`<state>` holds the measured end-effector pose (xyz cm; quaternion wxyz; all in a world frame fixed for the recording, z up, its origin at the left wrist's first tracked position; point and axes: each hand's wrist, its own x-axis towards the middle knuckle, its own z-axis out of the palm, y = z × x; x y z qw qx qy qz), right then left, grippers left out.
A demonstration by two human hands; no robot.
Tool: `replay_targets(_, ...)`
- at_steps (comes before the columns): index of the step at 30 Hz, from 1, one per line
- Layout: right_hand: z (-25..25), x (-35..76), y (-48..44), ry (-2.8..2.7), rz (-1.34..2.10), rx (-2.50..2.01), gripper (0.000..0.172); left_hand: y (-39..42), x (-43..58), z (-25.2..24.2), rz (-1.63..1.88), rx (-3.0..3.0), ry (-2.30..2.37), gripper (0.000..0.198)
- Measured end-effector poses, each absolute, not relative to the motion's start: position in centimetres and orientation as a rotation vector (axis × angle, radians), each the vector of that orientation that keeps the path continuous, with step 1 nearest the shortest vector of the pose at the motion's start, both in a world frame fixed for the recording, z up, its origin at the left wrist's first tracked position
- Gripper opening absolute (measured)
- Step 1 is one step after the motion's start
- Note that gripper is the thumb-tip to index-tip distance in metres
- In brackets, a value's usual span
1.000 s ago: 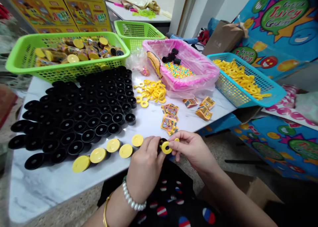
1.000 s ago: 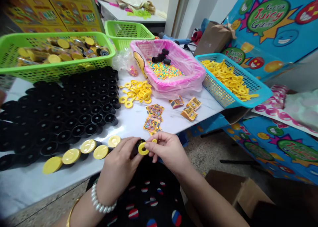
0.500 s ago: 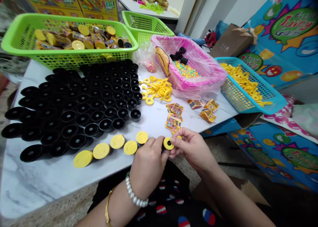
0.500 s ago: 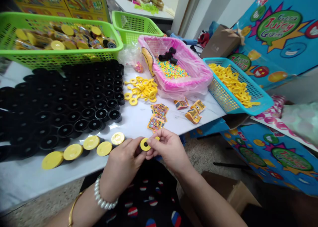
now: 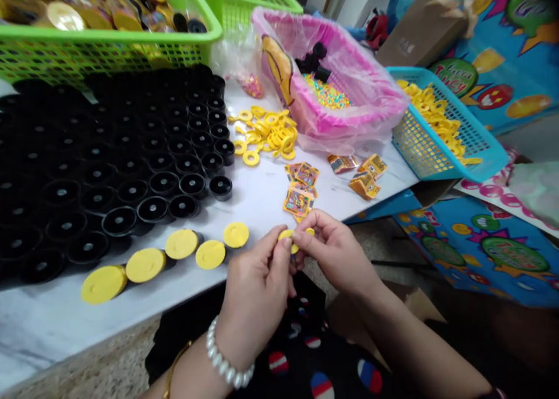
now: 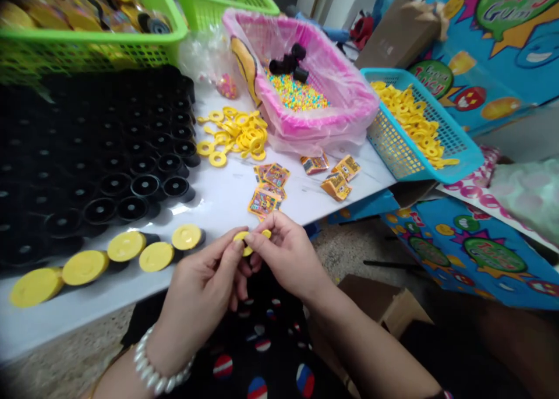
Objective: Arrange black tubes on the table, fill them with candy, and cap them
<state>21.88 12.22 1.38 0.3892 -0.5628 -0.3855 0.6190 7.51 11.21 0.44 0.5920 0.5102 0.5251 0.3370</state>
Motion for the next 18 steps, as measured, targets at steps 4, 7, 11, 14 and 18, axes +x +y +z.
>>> replay_targets(4, 1.3, 21.4, 12.0, -0.998, 1.441, -1.47, 0.03, 11.0, 7.5, 0.5, 0.741, 1.015, 1.165, 0.04)
replay_targets(7, 1.1, 21.5, 12.1, -1.028, 1.478, -1.419, 0.03, 11.0, 7.0, 0.4, 0.689, 0.936, 1.064, 0.048)
replay_targets(11, 0.4, 22.1, 12.0, -0.991, 1.521, -1.326, 0.026, 10.6, 6.7, -0.1, 0.735, 1.165, 1.113, 0.055)
replay_targets(14, 0.3, 22.6, 11.9, -0.843, 1.629, -1.196, 0.029, 10.5, 6.9, -0.4, 0.777, 1.287, 1.142, 0.039)
replay_targets(18, 0.3, 23.3, 12.4, -0.655, 1.793, -1.136, 0.031, 10.6, 7.0, -0.4, 0.799, 1.394, 1.138, 0.034)
